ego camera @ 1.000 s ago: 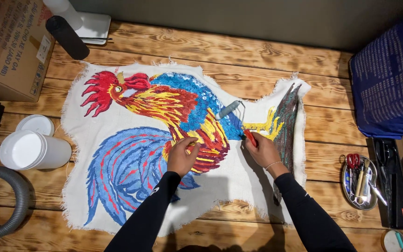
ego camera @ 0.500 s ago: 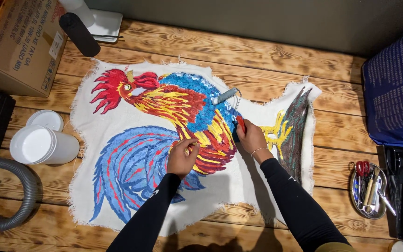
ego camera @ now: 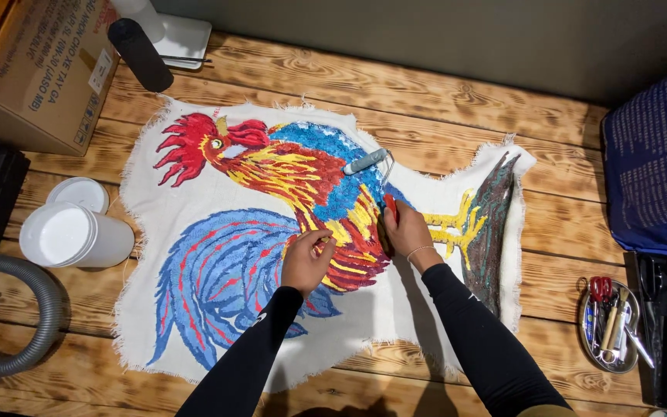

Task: Applying white adhesive or glue to the back of a tufted rug with a rooster design using a small roller.

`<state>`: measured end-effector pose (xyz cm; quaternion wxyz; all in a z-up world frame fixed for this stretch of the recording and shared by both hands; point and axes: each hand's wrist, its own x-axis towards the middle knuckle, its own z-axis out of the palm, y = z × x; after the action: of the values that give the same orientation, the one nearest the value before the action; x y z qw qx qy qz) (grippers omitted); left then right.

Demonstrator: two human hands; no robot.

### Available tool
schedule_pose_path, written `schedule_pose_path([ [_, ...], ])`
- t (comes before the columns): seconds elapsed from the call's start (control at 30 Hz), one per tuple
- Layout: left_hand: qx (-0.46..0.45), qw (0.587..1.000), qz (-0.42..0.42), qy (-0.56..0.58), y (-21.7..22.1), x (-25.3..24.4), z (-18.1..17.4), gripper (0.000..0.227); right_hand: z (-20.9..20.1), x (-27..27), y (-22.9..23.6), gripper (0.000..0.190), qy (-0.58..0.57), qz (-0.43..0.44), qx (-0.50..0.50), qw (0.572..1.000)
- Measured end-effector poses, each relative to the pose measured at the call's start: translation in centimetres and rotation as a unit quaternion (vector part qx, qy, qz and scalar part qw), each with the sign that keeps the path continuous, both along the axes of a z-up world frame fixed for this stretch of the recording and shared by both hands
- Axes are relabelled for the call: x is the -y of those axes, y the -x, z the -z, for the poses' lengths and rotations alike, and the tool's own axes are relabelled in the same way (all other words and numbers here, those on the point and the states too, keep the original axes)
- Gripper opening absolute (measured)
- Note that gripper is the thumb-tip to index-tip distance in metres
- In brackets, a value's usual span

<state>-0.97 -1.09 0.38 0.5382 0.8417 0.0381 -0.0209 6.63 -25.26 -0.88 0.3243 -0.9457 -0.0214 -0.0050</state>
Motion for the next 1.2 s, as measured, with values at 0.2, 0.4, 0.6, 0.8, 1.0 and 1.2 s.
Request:
schedule_pose_path([
  [0.2,-0.017,1.0,-0.024,0.003,0.3,-0.9,-1.1,0.032,-1.0,-1.9,-0.2,0.036,0.002,0.013,-0.031,0.999],
  [0.4,0.016,1.0,-0.016,0.006,0.5,-0.8,0.1,0.032,1.3,-3.3,3.0,0.034,-0.081,0.064,-0.011,0.995],
  [0.6,0.007,0.999,-0.014,0.029,0.5,-0.8,0.1,0.033,3.6,-5.2,2.3,0.035,-0.11,0.082,0.007,0.99],
  [0.8,-0.042,0.998,-0.03,0.036,0.0,-1.9,-1.6,0.032,3.3,-7.0,4.8,0.034,-0.172,0.141,-0.029,0.975],
  [1.0,0.076,0.997,-0.016,0.028,0.4,-2.4,1.5,0.029,1.2,-8.5,2.1,0.038,-0.169,0.135,-0.035,0.976],
  [1.2,-0.003,0.998,-0.034,0.051,0.1,-2.5,-1.0,0.032,1.6,-11.0,-0.8,0.039,-0.183,0.091,-0.065,0.977],
])
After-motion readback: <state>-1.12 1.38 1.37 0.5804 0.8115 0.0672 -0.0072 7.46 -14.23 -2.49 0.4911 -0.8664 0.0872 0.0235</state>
